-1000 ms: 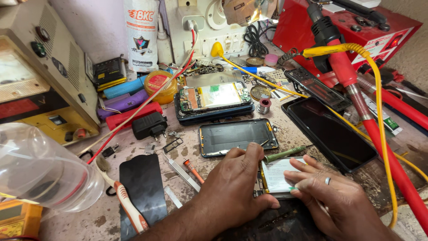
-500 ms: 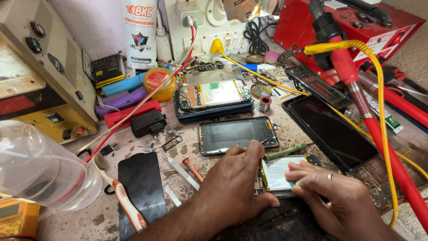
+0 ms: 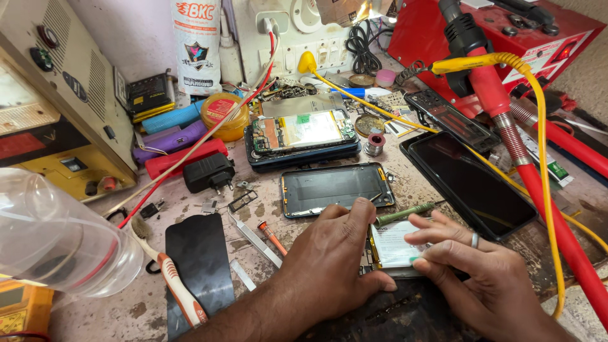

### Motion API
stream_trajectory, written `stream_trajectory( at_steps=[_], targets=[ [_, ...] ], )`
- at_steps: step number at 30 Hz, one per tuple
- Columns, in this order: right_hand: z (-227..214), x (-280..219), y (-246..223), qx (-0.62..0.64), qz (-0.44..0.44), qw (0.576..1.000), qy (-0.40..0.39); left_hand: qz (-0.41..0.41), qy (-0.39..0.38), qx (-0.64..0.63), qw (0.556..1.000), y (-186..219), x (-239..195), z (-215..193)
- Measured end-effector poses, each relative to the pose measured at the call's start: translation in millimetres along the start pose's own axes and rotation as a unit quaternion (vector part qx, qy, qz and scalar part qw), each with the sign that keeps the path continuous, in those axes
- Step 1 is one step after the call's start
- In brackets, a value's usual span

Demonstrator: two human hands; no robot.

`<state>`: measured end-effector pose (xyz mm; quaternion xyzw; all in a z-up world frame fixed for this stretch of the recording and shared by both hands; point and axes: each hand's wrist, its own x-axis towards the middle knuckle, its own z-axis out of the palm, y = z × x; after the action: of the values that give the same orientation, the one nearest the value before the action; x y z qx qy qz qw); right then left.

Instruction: The person uses a green plastic pry tool to remove the battery from a disassembled smartphone. They then connect a red and black power cable to the phone's charging port and use tweezers to adjust the battery connector ribbon cable.

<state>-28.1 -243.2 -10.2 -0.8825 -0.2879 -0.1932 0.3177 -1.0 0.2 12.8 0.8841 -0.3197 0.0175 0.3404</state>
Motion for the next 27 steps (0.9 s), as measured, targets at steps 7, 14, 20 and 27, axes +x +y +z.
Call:
stream_trajectory(
  at_steps=[7, 14, 20, 27],
  targets=[
    [-4, -1, 10, -0.001, -0.058, 0.998, -0.028, -0.003, -0.007, 0.025, 1.000, 1, 1, 0],
    [-11, 1, 13, 0.043, 0.045, 0.996, -0.057, 0.035, -0.017, 0.022, 0.999, -6, 0, -4],
    [-21, 4, 21, 0.006, -0.006, 0.992, -0.124, 0.044, -0.017, 0.049, 0.998, -9, 2, -4],
    [-34, 10, 22, -0.028, -0.027, 0.979, -0.199, 0.011, -0.058, 0.054, 0.997, -2, 3, -8]
  ],
)
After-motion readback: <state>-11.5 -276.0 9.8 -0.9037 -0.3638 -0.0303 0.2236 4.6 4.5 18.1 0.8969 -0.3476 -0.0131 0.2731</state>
